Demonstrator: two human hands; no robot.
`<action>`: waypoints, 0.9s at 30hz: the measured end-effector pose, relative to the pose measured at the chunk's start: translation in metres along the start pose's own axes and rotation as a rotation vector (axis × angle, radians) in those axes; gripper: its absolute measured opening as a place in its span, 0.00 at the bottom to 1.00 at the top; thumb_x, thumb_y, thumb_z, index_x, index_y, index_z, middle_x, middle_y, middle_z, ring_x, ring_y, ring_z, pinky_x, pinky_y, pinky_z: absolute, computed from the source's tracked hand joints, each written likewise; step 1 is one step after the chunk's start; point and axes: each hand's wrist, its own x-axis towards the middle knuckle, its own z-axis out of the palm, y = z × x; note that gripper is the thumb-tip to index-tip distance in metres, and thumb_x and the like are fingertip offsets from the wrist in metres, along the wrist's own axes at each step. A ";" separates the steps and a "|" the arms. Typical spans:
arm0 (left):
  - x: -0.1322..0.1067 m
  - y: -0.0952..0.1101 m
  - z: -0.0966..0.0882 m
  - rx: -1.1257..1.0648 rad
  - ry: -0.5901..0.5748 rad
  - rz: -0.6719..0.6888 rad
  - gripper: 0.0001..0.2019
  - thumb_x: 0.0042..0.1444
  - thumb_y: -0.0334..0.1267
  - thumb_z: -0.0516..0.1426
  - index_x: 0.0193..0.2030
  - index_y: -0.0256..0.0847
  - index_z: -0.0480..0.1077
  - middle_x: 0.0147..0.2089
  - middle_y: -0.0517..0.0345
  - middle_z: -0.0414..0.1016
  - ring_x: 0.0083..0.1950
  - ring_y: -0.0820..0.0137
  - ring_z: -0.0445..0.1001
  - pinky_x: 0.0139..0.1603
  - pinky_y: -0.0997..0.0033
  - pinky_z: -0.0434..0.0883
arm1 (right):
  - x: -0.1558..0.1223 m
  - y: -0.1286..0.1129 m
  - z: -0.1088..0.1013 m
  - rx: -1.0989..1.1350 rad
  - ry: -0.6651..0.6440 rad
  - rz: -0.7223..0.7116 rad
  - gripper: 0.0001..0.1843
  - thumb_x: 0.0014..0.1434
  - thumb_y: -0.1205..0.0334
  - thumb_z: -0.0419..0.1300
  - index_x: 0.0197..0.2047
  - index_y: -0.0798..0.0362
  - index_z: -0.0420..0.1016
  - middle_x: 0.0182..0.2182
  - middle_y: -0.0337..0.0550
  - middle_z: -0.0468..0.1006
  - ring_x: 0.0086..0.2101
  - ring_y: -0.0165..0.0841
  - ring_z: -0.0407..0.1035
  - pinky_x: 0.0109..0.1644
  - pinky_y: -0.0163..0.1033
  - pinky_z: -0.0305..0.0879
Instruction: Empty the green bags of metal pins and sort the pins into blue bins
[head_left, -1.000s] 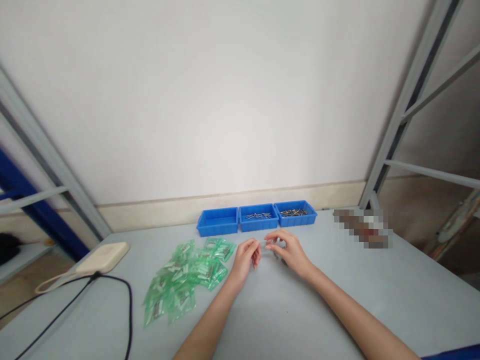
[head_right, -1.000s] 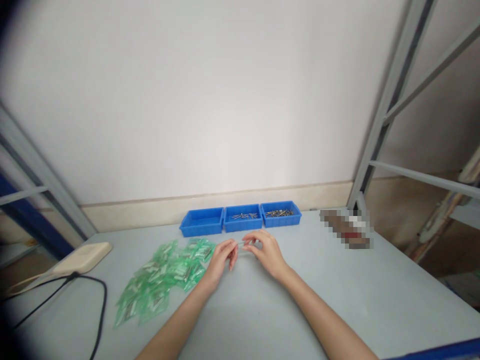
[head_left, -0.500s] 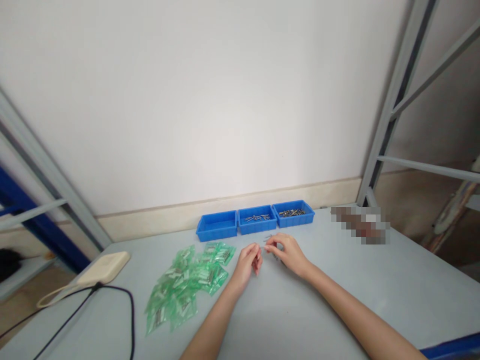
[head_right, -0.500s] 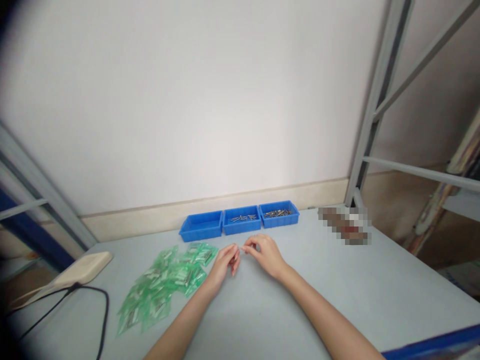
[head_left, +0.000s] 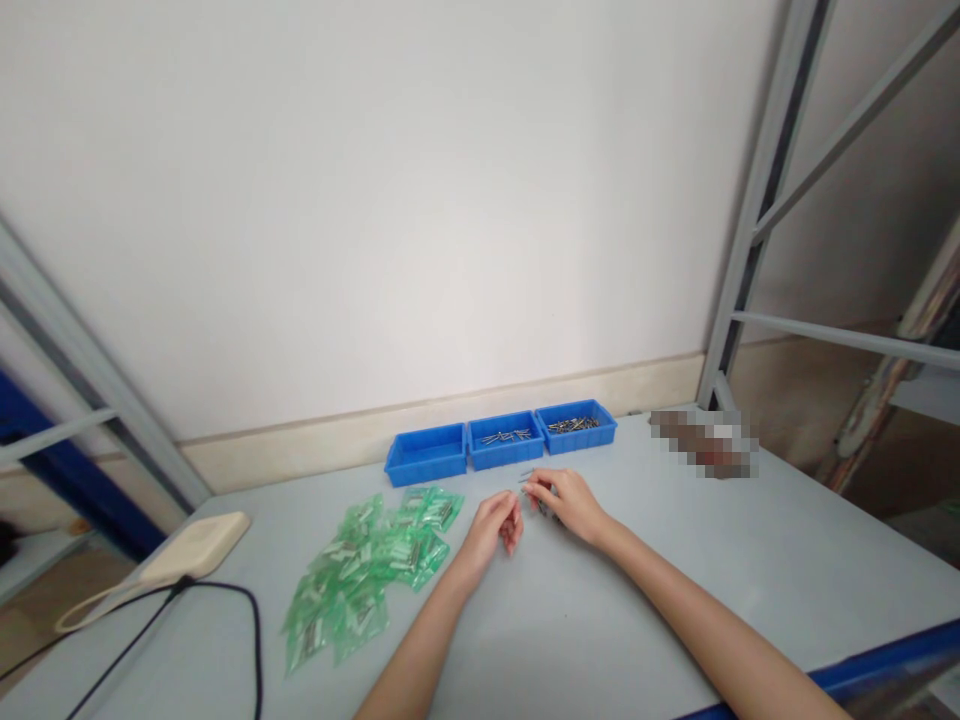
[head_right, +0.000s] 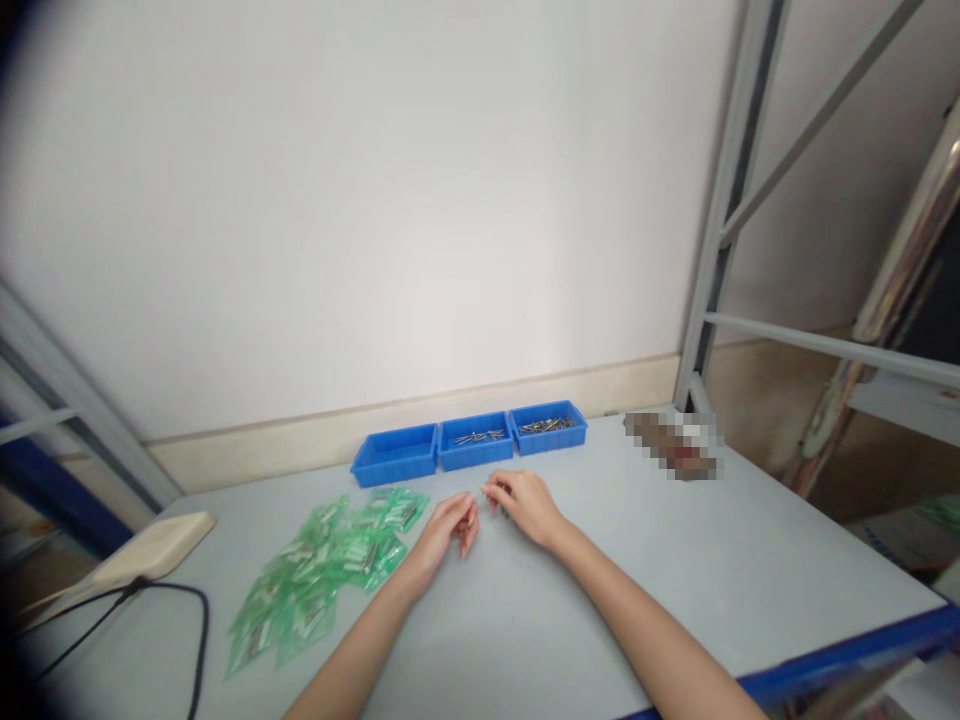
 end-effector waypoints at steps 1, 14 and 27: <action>0.000 0.001 0.000 -0.014 0.014 0.000 0.22 0.47 0.58 0.56 0.23 0.38 0.61 0.15 0.64 0.62 0.14 0.78 0.58 0.17 0.77 0.55 | 0.000 -0.001 0.000 0.002 0.000 0.004 0.18 0.63 0.54 0.51 0.28 0.53 0.73 0.24 0.37 0.76 0.26 0.29 0.68 0.34 0.32 0.57; 0.001 0.002 -0.003 -0.057 0.047 -0.018 0.19 0.48 0.54 0.55 0.21 0.39 0.59 0.15 0.64 0.62 0.15 0.78 0.57 0.18 0.77 0.54 | -0.003 -0.009 -0.003 -0.152 -0.015 -0.039 0.19 0.64 0.54 0.49 0.28 0.52 0.75 0.25 0.39 0.77 0.27 0.30 0.69 0.35 0.33 0.57; 0.002 0.003 -0.004 -0.038 0.078 -0.023 0.18 0.47 0.53 0.56 0.23 0.38 0.62 0.15 0.65 0.62 0.15 0.78 0.58 0.18 0.78 0.55 | -0.005 -0.001 0.000 -0.109 0.003 -0.055 0.12 0.61 0.54 0.53 0.36 0.52 0.74 0.32 0.40 0.79 0.30 0.30 0.69 0.37 0.33 0.59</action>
